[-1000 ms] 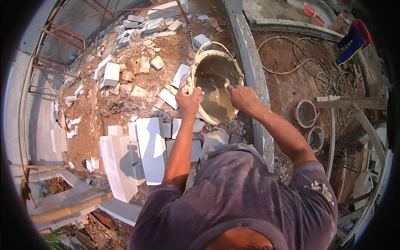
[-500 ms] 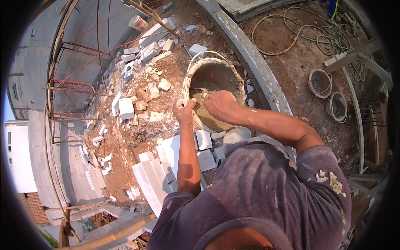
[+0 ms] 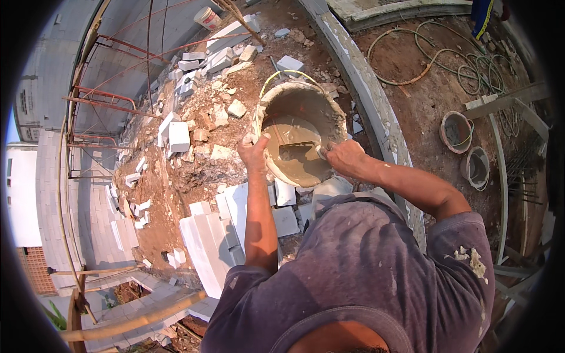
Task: The person picks up white rectangular tiles and places them along a concrete edge. They use a trowel to scoop mortar from a bucket and apply it to the tiles and the edge before setting them in place.
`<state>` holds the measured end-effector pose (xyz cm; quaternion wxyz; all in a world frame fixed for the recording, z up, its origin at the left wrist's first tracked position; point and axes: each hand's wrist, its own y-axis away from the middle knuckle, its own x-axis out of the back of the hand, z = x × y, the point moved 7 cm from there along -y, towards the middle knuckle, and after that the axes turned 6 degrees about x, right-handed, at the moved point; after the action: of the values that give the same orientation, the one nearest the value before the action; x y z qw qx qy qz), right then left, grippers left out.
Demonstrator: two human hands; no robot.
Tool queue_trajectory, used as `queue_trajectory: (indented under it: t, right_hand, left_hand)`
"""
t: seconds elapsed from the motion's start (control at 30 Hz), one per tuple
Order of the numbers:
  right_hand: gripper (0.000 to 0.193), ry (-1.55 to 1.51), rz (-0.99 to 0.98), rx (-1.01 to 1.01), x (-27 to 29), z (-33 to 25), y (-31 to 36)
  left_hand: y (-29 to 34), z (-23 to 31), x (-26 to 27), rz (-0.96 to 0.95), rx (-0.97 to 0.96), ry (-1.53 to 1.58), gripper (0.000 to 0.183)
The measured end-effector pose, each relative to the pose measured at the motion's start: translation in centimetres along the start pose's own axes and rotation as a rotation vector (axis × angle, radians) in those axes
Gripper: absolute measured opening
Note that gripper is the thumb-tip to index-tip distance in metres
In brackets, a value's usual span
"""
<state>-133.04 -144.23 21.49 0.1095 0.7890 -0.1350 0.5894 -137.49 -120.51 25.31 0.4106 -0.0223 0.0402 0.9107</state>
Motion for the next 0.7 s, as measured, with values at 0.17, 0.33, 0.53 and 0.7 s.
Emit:
queue_trajectory:
  t: [0.17, 0.33, 0.53, 0.7]
  right_hand:
    - [0.038, -0.055, 0.264, -0.115, 2.1, 2.5, -2.1]
    - [0.041, -0.027, 0.022, 0.036, -0.5, -1.1, 0.3]
    - [0.036, 0.248, 0.266, 0.205, 6.2, -1.1, -1.5]
    - [0.031, 0.489, 0.132, 0.192, 8.5, 2.9, -5.4]
  left_hand:
    - [0.6, -0.2, -0.4, -0.023, -0.009, -0.047, 0.012]
    - [0.3, 0.5, 0.0, -0.017, -0.036, -0.07, 0.015]
    - [-0.5, -0.8, 1.1, -0.054, 0.044, -0.118, 0.034]
    - [0.0, -0.2, -0.9, -0.103, 0.098, -0.261, 0.026]
